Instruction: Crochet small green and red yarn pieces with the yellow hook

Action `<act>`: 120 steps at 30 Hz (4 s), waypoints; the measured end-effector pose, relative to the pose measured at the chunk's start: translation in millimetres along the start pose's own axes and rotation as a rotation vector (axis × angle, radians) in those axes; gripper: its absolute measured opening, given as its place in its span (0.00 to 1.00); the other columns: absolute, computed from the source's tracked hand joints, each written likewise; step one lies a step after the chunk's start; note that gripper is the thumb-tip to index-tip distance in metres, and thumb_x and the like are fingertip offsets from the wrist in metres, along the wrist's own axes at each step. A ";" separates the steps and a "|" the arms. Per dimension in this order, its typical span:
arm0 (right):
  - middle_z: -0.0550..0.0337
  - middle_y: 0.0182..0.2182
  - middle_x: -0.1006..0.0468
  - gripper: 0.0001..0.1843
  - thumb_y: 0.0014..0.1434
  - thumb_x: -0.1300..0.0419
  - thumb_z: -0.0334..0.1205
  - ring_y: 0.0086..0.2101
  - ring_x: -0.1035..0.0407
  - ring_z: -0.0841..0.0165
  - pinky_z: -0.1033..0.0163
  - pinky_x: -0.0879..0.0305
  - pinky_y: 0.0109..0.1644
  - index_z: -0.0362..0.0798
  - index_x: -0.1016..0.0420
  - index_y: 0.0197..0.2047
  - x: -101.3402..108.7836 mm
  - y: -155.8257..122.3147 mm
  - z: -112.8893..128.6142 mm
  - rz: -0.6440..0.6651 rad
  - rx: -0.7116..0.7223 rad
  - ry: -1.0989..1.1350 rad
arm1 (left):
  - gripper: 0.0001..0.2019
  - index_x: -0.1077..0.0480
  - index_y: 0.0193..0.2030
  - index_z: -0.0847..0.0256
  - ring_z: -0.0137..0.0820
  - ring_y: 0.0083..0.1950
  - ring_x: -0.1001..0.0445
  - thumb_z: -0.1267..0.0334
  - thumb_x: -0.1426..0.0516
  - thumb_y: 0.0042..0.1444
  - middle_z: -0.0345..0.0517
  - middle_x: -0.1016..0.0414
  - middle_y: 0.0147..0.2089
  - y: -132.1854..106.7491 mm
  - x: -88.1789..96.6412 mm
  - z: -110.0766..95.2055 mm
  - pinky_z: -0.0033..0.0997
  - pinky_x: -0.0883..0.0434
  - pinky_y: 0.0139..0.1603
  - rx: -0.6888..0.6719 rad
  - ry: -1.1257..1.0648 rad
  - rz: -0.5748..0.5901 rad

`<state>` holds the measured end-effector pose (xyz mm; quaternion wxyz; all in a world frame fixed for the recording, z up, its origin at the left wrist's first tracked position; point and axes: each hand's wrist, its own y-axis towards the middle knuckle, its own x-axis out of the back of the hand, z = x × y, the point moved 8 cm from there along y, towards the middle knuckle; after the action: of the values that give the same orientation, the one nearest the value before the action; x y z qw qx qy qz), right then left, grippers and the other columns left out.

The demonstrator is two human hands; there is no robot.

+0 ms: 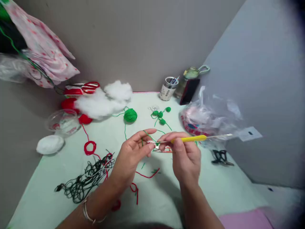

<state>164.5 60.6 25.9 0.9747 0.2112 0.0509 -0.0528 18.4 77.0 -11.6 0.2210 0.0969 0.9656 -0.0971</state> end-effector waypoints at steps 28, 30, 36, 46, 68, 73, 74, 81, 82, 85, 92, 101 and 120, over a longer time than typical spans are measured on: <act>0.57 0.41 0.16 0.16 0.69 0.40 0.27 0.41 0.22 0.65 0.58 0.23 0.42 0.56 0.17 0.51 -14.7 -5.8 13.5 0.055 0.296 -0.365 | 0.19 0.17 0.53 0.55 0.27 0.38 0.30 0.64 0.28 0.54 0.38 0.25 0.35 1.5 0.1 6.6 0.26 0.33 0.44 0.009 -0.141 -0.054; 0.55 0.43 0.16 0.19 0.67 0.38 0.25 0.42 0.22 0.64 0.58 0.23 0.42 0.56 0.17 0.54 -19.9 -12.4 20.0 0.073 0.423 -0.531 | 0.20 0.17 0.54 0.56 0.24 0.32 0.34 0.64 0.28 0.53 0.37 0.27 0.32 2.3 -0.9 11.8 0.27 0.32 0.43 0.058 -0.203 -0.046; 0.59 0.36 0.18 0.14 0.71 0.41 0.30 0.34 0.26 0.68 0.60 0.27 0.36 0.55 0.16 0.47 1.3 -1.0 13.9 -0.038 0.227 -0.237 | 0.17 0.16 0.51 0.62 0.20 0.24 0.51 0.65 0.28 0.54 0.29 0.40 0.24 4.8 -0.9 17.5 0.29 0.29 0.49 0.207 -0.380 -0.006; 0.58 0.36 0.17 0.10 0.72 0.39 0.41 0.32 0.26 0.69 0.61 0.27 0.36 0.52 0.16 0.42 0.9 4.8 -10.2 -0.017 -0.028 -0.006 | 0.14 0.15 0.51 0.52 0.26 0.34 0.36 0.63 0.31 0.57 0.38 0.27 0.35 2.5 0.5 2.4 0.27 0.37 0.40 0.050 -0.053 -0.021; 0.57 0.34 0.19 0.12 0.72 0.44 0.33 0.33 0.25 0.65 0.58 0.26 0.35 0.53 0.18 0.45 -1.1 -3.7 17.0 -0.060 0.281 -0.291 | 0.18 0.17 0.54 0.61 0.19 0.23 0.53 0.65 0.29 0.56 0.28 0.41 0.22 1.5 -3.2 12.5 0.26 0.30 0.46 0.200 -0.326 -0.004; 0.56 0.37 0.17 0.10 0.72 0.41 0.35 0.37 0.23 0.64 0.58 0.25 0.37 0.52 0.17 0.43 -6.8 3.1 10.4 0.013 0.192 -0.198 | 0.16 0.16 0.51 0.57 0.20 0.29 0.41 0.63 0.29 0.55 0.37 0.27 0.34 2.2 -1.5 7.0 0.22 0.38 0.32 0.100 -0.146 -0.015; 0.56 0.38 0.16 0.10 0.71 0.41 0.34 0.39 0.22 0.64 0.58 0.24 0.38 0.53 0.17 0.45 -9.0 1.4 11.7 0.023 0.223 -0.243 | 0.16 0.16 0.52 0.56 0.22 0.32 0.36 0.63 0.29 0.55 0.38 0.26 0.35 2.1 -1.0 6.6 0.22 0.37 0.34 0.074 -0.117 -0.027; 0.54 0.43 0.16 0.16 0.67 0.37 0.27 0.41 0.21 0.64 0.59 0.23 0.40 0.55 0.16 0.50 -17.7 -12.2 25.5 0.034 0.491 -0.620 | 0.17 0.17 0.52 0.62 0.19 0.23 0.47 0.64 0.29 0.55 0.31 0.35 0.25 1.9 -4.5 20.5 0.27 0.29 0.45 0.181 -0.326 -0.015; 0.55 0.41 0.16 0.15 0.68 0.38 0.27 0.40 0.21 0.64 0.59 0.23 0.39 0.55 0.16 0.49 -12.1 -9.1 24.9 -0.001 0.453 -0.556 | 0.15 0.16 0.50 0.63 0.19 0.23 0.49 0.64 0.29 0.55 0.29 0.39 0.23 2.0 -5.5 21.7 0.28 0.28 0.47 0.212 -0.362 -0.002; 0.59 0.34 0.19 0.12 0.71 0.41 0.31 0.31 0.25 0.68 0.61 0.28 0.33 0.53 0.16 0.44 3.0 2.9 13.6 -0.064 0.236 -0.248 | 0.14 0.16 0.48 0.61 0.20 0.25 0.43 0.66 0.29 0.54 0.30 0.37 0.25 3.3 -2.0 17.7 0.31 0.28 0.53 0.194 -0.387 -0.024; 0.57 0.35 0.16 0.08 0.70 0.38 0.39 0.33 0.25 0.67 0.61 0.27 0.35 0.51 0.16 0.41 -2.7 7.3 1.0 0.020 0.080 -0.153 | 0.15 0.16 0.51 0.56 0.28 0.38 0.32 0.64 0.30 0.56 0.39 0.26 0.35 3.2 -0.3 7.4 0.29 0.35 0.45 0.064 -0.124 -0.035; 0.57 0.35 0.18 0.13 0.75 0.45 0.41 0.31 0.25 0.69 0.62 0.25 0.35 0.49 0.22 0.40 0.8 4.0 -5.5 -0.010 -0.012 -0.028 | 0.14 0.16 0.50 0.54 0.28 0.36 0.33 0.65 0.31 0.56 0.39 0.28 0.35 2.4 3.3 1.2 0.29 0.35 0.41 0.032 -0.043 -0.040; 0.57 0.35 0.18 0.11 0.73 0.42 0.35 0.34 0.25 0.66 0.59 0.27 0.35 0.52 0.17 0.43 -3.3 1.8 7.4 -0.018 0.166 -0.153 | 0.18 0.17 0.54 0.60 0.18 0.24 0.49 0.67 0.30 0.56 0.31 0.34 0.27 3.1 -1.9 9.0 0.20 0.33 0.38 0.147 -0.279 0.000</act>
<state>162.1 59.3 33.7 0.9544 0.2860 -0.0262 -0.0815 24.5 77.6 -19.1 0.3455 0.0985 0.9158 -0.1798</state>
